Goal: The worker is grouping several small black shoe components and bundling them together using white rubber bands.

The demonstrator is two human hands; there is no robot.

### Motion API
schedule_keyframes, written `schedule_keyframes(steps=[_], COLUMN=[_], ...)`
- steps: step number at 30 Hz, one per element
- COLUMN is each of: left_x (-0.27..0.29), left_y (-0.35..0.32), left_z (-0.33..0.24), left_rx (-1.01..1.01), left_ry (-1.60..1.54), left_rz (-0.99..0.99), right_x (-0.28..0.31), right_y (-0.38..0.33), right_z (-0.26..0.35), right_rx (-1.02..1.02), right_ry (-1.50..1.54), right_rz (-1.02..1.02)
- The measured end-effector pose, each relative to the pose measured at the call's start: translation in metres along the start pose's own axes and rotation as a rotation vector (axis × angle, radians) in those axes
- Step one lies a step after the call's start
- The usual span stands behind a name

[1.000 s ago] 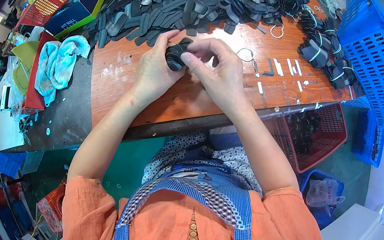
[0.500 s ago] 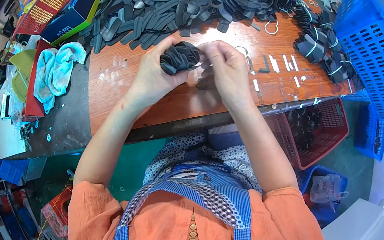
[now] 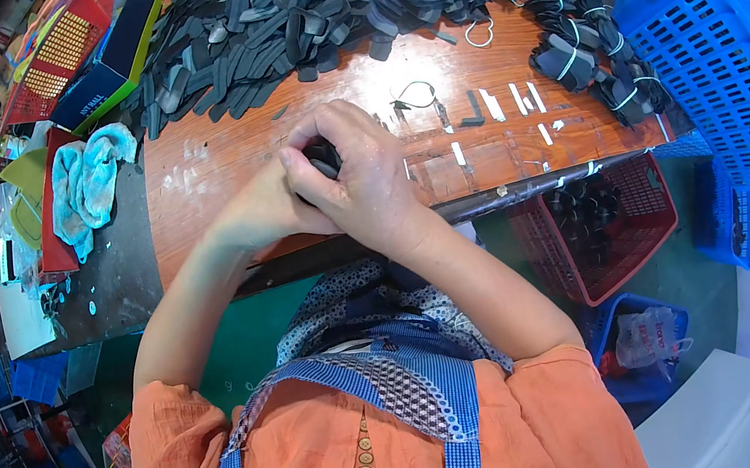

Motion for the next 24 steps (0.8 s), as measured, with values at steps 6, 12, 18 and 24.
schedule_keyframes(steps=[6,12,18,24], left_x=[0.01,0.003,0.014,0.0], left_y=[0.007,0.018,0.014,0.014], left_z=[0.006,0.009,0.004,0.009], left_rx=[0.099,-0.07,-0.131,-0.071], left_ry=[-0.037,-0.1,-0.17,-0.378], left_rz=[-0.229,-0.351,-0.319,-0.023], right_x=[0.058,0.061,0.047,0.047], right_y=[0.003,0.005,0.008,0.004], right_z=[-0.063,-0.093,-0.035,-0.022], right_rx=[-0.206,-0.057,-0.229,-0.524], right_ry=[-0.392,-0.802,-0.129,0.911], right_rz=[0.038,0.164,0.195,-0.172])
Point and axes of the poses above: each hand's wrist, its own y-axis towards the middle knuckle, its own x-axis out of the back of the hand, z = x × y, the point moved 2 cm from there along y, towards the middle knuckle, and after that the axes turned 9 degrees about x, right-handed, at the moved point
